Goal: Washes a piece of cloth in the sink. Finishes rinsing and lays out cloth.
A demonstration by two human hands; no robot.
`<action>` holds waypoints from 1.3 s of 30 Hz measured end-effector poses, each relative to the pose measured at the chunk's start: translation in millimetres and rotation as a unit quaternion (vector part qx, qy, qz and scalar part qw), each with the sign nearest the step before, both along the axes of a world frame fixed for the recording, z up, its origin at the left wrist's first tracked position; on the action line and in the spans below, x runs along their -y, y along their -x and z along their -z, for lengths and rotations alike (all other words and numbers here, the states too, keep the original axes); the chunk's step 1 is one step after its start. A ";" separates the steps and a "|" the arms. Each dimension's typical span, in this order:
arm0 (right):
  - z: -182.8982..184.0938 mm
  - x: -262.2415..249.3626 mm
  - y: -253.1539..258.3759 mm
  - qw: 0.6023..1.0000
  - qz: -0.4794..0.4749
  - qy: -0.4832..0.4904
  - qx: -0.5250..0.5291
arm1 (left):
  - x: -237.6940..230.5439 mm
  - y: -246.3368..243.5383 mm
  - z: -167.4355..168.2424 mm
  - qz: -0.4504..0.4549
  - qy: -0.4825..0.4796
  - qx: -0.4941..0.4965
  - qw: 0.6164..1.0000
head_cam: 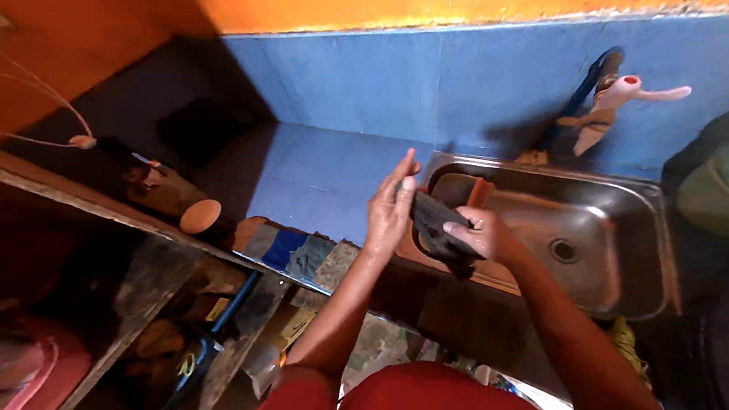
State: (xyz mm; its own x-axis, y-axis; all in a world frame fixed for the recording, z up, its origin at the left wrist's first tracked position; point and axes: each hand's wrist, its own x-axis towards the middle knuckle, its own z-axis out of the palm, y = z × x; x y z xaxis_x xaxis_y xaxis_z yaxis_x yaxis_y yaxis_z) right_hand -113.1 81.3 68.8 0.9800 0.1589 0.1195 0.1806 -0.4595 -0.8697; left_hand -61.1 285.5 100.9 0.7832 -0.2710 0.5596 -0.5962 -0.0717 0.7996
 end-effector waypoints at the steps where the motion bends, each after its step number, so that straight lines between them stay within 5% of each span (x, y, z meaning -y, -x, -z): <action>1: -3.3 3.6 -2.2 0.999 -0.028 0.012 -0.021 | -8.5 0.5 0.8 -0.020 0.008 -0.018 1.000; 4: -1.2 14.9 -8.7 0.989 -0.105 0.067 -0.074 | -35.2 -0.5 12.5 -0.132 -0.017 0.012 0.991; 9: 13.3 24.6 -7.8 0.995 -0.093 -0.039 -0.012 | -78.9 -12.1 40.5 -0.244 -0.105 -0.050 0.963; 13: 8.2 27.4 -18.1 0.992 -0.044 -0.111 -0.029 | -89.4 -17.5 28.2 -0.201 -0.009 -0.193 0.960; 17: 14.0 25.8 -15.9 0.935 -0.014 -0.342 -0.089 | -88.2 -17.3 16.2 -0.064 0.078 -0.265 0.959; 21: 50.4 14.1 6.6 0.958 0.110 -0.203 -0.169 | -85.5 -16.9 82.5 -0.037 -0.080 -0.374 0.923; 24: 68.3 9.0 26.2 0.949 0.188 -0.171 -0.188 | -89.4 -17.3 113.2 -0.062 -0.081 -0.393 0.914; 27: 72.0 6.8 42.9 0.958 0.171 -0.156 -0.172 | -89.6 -17.3 109.5 -0.005 -0.092 -0.369 0.925; 33: 59.6 8.3 88.3 0.968 0.227 0.084 -0.063 | -88.2 -22.1 88.7 0.079 -0.400 -0.147 0.901; 36: 50.8 21.3 121.3 0.959 0.268 0.096 0.004 | -78.2 -16.3 86.1 0.129 -0.357 -0.067 0.923; 39: 28.8 26.9 166.3 0.953 0.301 0.013 -0.017 | -62.0 1.9 65.8 0.216 -0.313 -0.128 0.916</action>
